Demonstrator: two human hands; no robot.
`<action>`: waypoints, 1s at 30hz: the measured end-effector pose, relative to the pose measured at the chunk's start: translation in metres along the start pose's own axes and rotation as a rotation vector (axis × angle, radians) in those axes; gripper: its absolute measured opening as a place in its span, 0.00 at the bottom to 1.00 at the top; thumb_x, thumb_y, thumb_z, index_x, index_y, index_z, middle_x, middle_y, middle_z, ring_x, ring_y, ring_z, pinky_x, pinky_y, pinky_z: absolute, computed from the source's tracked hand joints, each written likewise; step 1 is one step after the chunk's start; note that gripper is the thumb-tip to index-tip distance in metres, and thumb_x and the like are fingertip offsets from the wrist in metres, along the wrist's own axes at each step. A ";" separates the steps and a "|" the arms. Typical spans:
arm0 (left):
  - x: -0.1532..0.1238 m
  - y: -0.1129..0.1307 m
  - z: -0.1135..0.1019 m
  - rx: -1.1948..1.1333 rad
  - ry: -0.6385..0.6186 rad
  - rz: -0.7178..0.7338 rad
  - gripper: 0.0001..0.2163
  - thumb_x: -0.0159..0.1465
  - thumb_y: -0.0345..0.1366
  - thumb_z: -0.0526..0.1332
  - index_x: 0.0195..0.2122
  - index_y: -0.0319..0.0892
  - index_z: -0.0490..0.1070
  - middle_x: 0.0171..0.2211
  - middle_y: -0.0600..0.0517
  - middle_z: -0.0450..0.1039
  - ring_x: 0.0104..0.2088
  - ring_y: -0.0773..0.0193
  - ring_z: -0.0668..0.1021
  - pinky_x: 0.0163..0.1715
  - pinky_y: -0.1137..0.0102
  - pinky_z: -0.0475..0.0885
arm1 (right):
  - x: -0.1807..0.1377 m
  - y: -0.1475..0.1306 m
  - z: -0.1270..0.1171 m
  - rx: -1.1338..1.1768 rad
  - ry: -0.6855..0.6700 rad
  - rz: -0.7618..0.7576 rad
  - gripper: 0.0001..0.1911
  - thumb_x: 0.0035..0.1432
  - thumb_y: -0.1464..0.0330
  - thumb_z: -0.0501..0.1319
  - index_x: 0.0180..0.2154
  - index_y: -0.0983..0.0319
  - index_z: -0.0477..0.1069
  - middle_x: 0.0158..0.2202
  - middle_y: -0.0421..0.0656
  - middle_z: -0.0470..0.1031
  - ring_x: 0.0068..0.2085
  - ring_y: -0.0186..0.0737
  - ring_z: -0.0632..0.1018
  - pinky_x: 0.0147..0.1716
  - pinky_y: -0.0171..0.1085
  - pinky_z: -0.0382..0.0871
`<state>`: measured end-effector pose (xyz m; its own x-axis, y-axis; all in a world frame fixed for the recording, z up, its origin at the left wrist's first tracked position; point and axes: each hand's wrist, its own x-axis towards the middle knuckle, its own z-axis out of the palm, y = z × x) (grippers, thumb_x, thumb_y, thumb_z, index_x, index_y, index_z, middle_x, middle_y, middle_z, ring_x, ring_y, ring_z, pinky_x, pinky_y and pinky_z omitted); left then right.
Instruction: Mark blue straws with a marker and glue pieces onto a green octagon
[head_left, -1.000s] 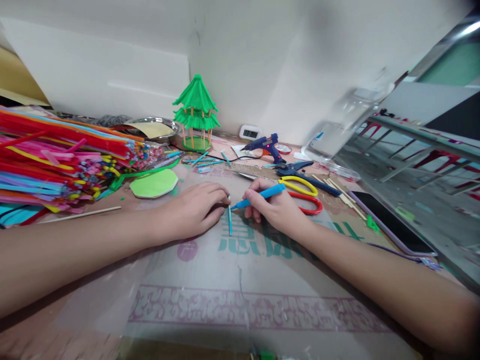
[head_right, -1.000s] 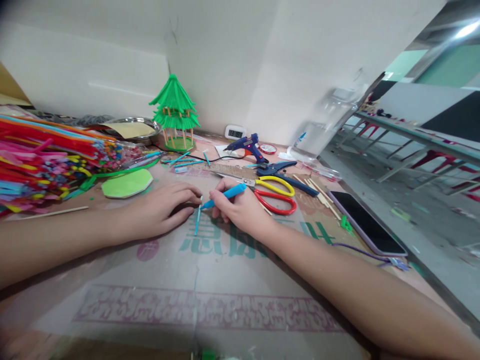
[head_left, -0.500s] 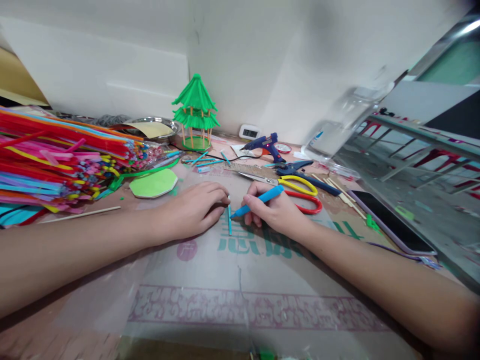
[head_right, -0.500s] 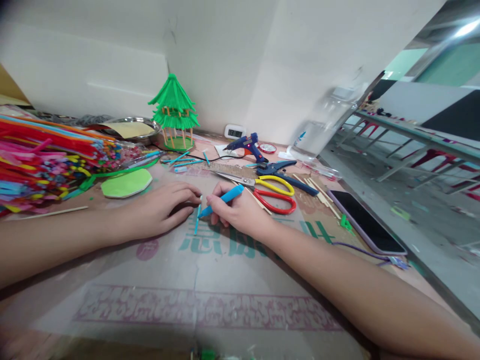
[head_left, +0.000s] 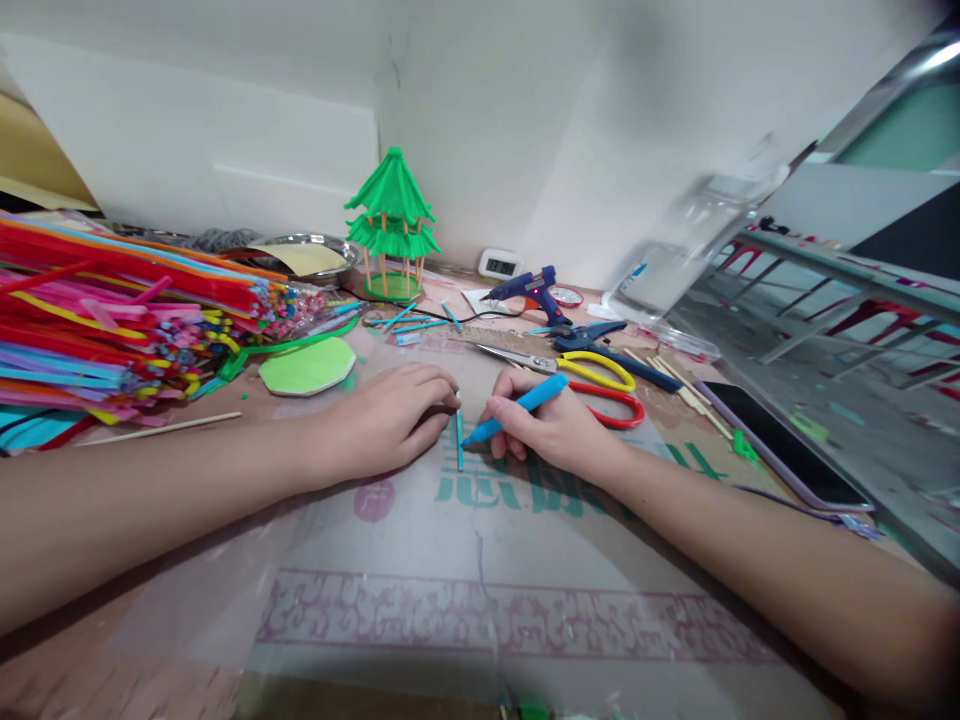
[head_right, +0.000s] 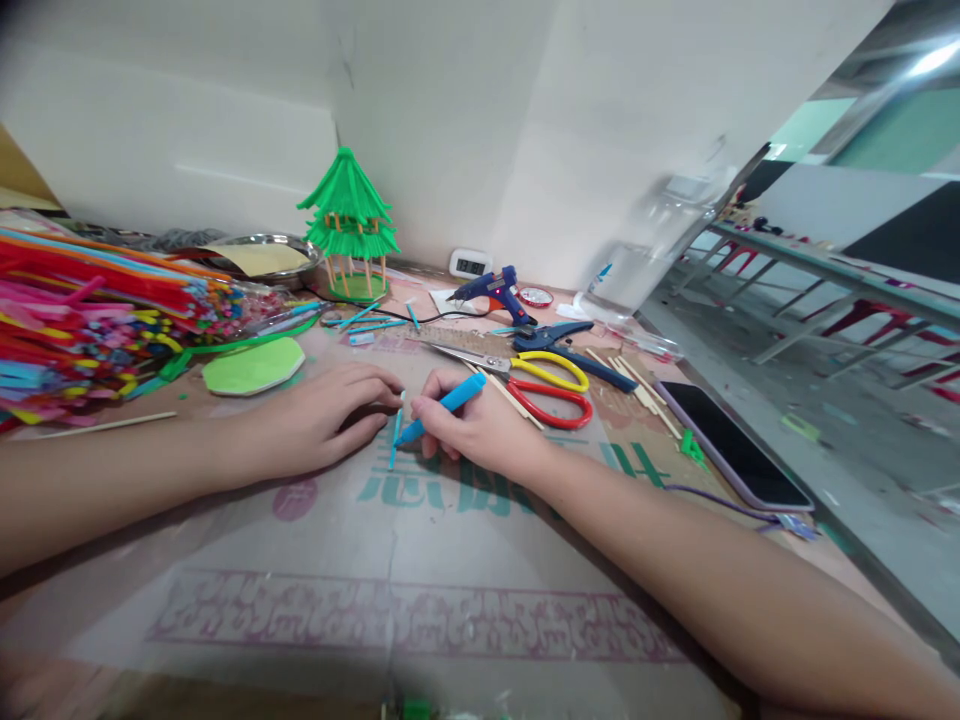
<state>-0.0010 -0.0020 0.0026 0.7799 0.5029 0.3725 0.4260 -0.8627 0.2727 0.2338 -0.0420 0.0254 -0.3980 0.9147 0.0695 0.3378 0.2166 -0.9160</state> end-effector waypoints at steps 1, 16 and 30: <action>0.000 0.000 0.000 0.002 0.001 -0.002 0.09 0.73 0.32 0.55 0.47 0.39 0.74 0.50 0.43 0.78 0.52 0.53 0.79 0.56 0.57 0.74 | 0.000 0.000 0.000 0.001 -0.005 -0.004 0.13 0.66 0.59 0.61 0.31 0.58 0.65 0.20 0.38 0.77 0.17 0.30 0.70 0.17 0.29 0.63; 0.001 0.002 -0.002 0.031 -0.016 -0.029 0.09 0.73 0.33 0.55 0.47 0.38 0.74 0.49 0.42 0.77 0.53 0.50 0.78 0.56 0.55 0.74 | 0.005 0.003 0.001 -0.004 0.157 -0.034 0.15 0.67 0.56 0.62 0.34 0.58 0.64 0.22 0.36 0.76 0.18 0.30 0.70 0.18 0.29 0.63; 0.002 -0.002 -0.002 -0.080 -0.038 0.000 0.10 0.73 0.33 0.55 0.49 0.41 0.75 0.54 0.44 0.79 0.57 0.53 0.79 0.61 0.56 0.72 | 0.009 0.004 -0.001 0.003 0.254 -0.001 0.15 0.65 0.56 0.63 0.33 0.58 0.64 0.21 0.37 0.76 0.19 0.31 0.71 0.19 0.30 0.65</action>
<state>-0.0005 0.0006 0.0047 0.7973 0.4996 0.3388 0.3895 -0.8546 0.3435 0.2326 -0.0327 0.0231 -0.1711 0.9711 0.1667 0.3352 0.2164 -0.9170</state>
